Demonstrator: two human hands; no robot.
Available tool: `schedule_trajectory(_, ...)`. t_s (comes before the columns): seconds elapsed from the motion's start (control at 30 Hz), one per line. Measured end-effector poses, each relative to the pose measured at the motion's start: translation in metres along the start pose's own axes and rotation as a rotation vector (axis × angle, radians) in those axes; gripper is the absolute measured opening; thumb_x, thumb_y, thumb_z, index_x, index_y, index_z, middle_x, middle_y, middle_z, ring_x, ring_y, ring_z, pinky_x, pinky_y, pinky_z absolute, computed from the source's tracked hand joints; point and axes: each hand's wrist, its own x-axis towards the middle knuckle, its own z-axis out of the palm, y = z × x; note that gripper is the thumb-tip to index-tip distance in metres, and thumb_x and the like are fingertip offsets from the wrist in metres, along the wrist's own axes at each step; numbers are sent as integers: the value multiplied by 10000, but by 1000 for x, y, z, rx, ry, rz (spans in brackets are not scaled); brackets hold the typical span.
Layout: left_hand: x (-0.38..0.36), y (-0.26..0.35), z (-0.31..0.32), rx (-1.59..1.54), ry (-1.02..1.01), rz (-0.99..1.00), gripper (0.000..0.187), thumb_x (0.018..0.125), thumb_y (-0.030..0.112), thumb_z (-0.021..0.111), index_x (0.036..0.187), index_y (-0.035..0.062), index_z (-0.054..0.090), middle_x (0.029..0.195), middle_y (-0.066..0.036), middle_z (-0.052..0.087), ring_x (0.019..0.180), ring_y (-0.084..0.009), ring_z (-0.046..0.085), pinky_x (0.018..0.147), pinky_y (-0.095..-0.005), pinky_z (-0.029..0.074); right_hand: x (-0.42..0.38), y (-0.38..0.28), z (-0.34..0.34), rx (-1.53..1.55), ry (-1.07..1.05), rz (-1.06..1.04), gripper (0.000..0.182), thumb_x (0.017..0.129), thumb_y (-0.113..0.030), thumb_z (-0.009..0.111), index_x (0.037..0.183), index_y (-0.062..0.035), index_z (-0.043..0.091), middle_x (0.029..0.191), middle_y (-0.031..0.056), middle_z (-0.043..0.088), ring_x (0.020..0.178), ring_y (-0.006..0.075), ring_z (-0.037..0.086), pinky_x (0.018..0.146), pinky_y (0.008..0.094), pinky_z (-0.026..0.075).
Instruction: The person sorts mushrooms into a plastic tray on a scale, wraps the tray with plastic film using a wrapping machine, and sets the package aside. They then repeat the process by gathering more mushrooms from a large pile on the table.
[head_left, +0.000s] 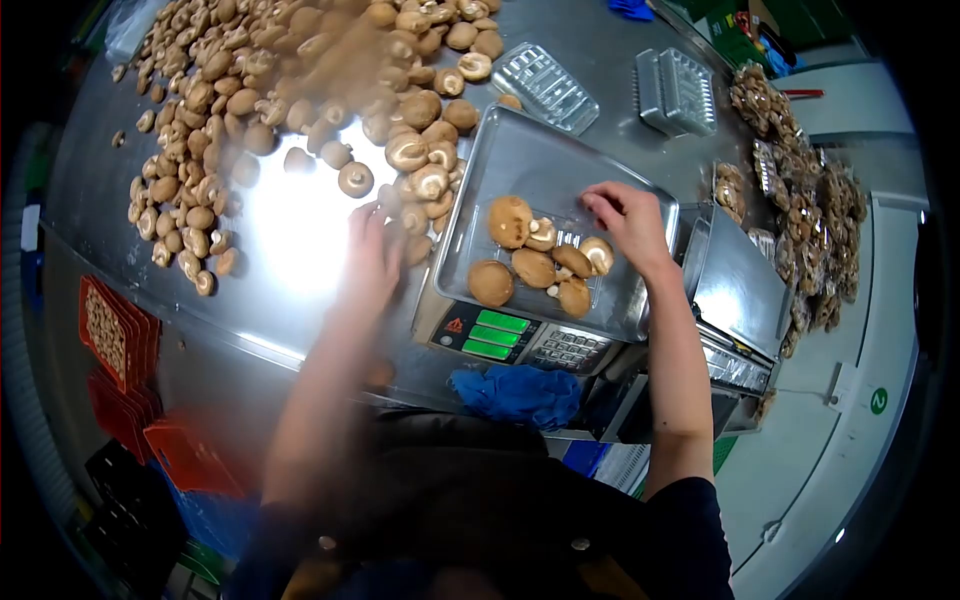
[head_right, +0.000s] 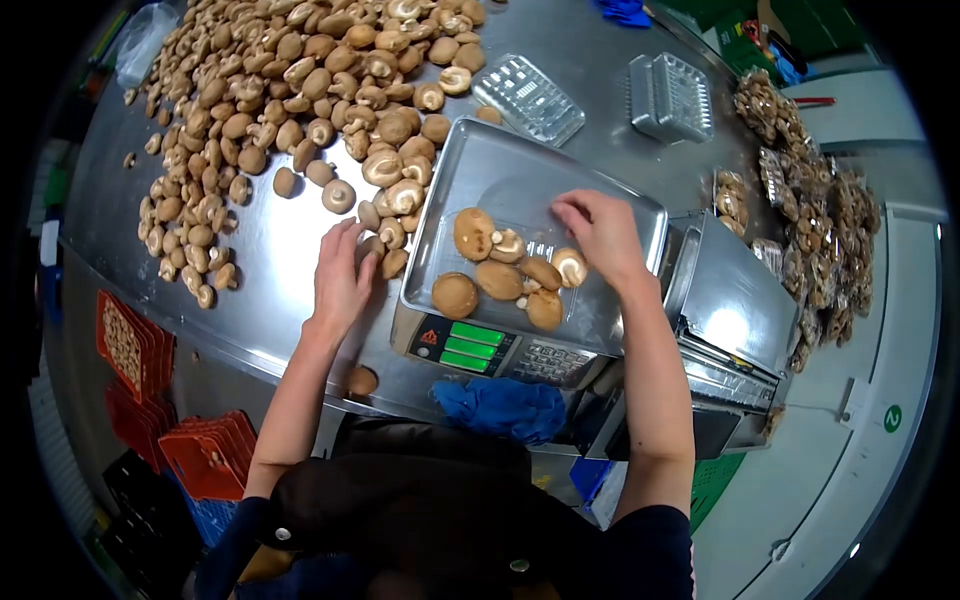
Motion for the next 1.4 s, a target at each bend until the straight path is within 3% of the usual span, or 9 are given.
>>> schedule_trajectory(0.23,-5,-3,4,80,-148,-59,450,813,122,666,1229,9,536,1295,-212,483,1145,-392,487,981,-423,409,33,-88,56,-288,-50,-416,157,807,-169,654,921,-64,684,944,135,656,900,314,624,761,407,507)
schedule_trajectory(0.4,-16,5,5,19,-110,-157,350,805,128,665,1118,24,550,1028,-183,593,907,-401,554,787,-481,432,73,-122,148,-1223,-223,-506,274,729,-223,728,925,-55,634,923,84,655,924,224,640,715,335,509)
schedule_trajectory(0.6,-32,-11,14,78,-9,-62,368,811,66,672,1144,26,521,1000,-164,559,901,-307,572,790,-369,478,106,-110,186,-1106,-338,-404,355,753,-245,726,1013,-32,611,933,105,689,897,220,682,730,317,528)
schedule_trajectory(0.77,-36,2,-6,-557,125,-562,273,849,36,620,1109,-23,565,1016,-83,612,890,-150,592,792,-294,498,86,-128,132,-629,-304,-376,441,783,-301,698,1056,24,577,968,193,675,931,287,669,795,379,527)
schedule_trajectory(0.83,-33,33,-39,-706,119,-438,244,877,72,568,1099,-27,587,1010,-77,621,898,-140,596,804,-272,489,64,-129,104,-298,-173,-474,516,776,-304,692,1166,5,557,1001,207,659,921,293,663,802,369,528)
schedule_trajectory(0.87,-25,52,-46,-1025,213,-726,257,889,89,523,1107,-26,595,1037,-81,623,917,-140,594,825,-263,475,51,-128,86,-96,-120,-541,560,766,-302,692,1226,-18,544,1023,209,652,908,304,660,795,361,532)
schedule_trajectory(1.1,-25,92,-38,-699,34,92,328,784,32,585,1105,-34,592,1136,-129,586,1031,-211,572,922,-326,442,-71,-58,-5,896,-66,-59,484,858,-149,471,1329,-39,482,969,140,631,816,179,648,715,283,534)
schedule_trajectory(1.27,-3,132,-11,-361,-52,494,357,715,-5,655,1071,20,624,1116,-143,587,1024,-307,568,853,-370,479,-111,-37,-14,457,-23,126,382,835,-90,546,1215,-78,584,1018,66,599,806,127,564,711,240,479)
schedule_trajectory(1.4,3,132,13,-117,-167,561,405,709,-5,677,1107,19,605,1159,-148,567,1135,-345,504,958,-435,417,-105,-42,-11,66,-74,-291,374,824,-170,613,1190,-92,585,1168,154,583,1039,309,592,899,344,474)
